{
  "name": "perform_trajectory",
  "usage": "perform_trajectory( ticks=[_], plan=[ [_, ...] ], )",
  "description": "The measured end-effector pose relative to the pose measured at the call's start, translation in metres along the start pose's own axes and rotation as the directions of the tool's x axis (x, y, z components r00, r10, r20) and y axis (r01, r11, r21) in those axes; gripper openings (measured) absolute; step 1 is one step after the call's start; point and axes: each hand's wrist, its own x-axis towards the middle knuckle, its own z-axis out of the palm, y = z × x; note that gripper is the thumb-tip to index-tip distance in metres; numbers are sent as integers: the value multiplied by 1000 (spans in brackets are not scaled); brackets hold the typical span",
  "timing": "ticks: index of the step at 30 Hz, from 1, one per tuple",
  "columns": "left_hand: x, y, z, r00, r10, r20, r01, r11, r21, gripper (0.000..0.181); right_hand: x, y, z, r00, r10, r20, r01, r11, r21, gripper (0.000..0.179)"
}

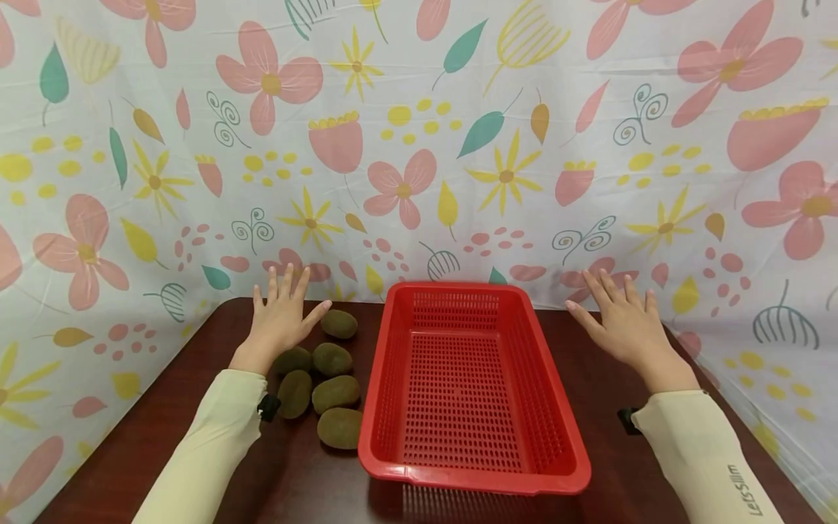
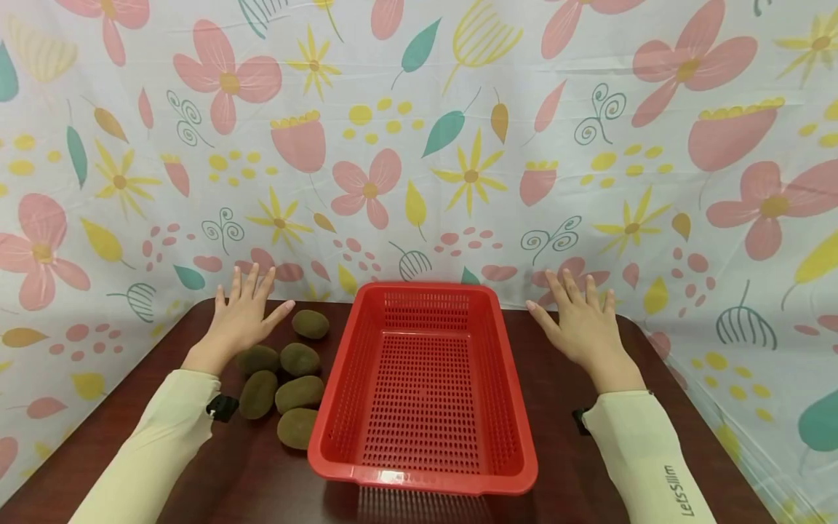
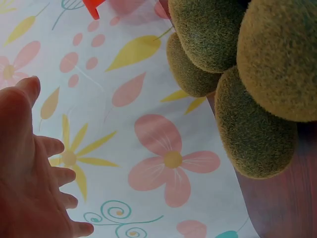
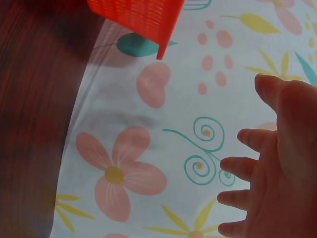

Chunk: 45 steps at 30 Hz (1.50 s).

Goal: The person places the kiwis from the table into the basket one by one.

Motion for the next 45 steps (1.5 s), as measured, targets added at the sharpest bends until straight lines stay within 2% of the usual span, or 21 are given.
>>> perform_trajectory(
  ticks=[14,29,35,39,45],
  plan=[
    [-2,4,-3,999,31,-32,-31,999,18,81,0,-4,-3,1000,-11,-19,12,1000,23,81],
    [-13,9,-8,996,80,-45,-79,997,26,78,-4,-7,-3,997,-44,-60,49,995,88,76],
    [-18,14,-10,988,135,-78,-133,991,26,73,-4,-10,-2,991,-83,-108,97,987,132,70],
    [-21,18,-12,980,178,-89,-176,984,27,72,-4,-11,-2,989,-102,-110,121,976,180,70],
    [-28,21,-13,964,246,-103,-249,969,-10,70,-4,-11,2,986,-131,-106,159,935,317,66]
  ],
)
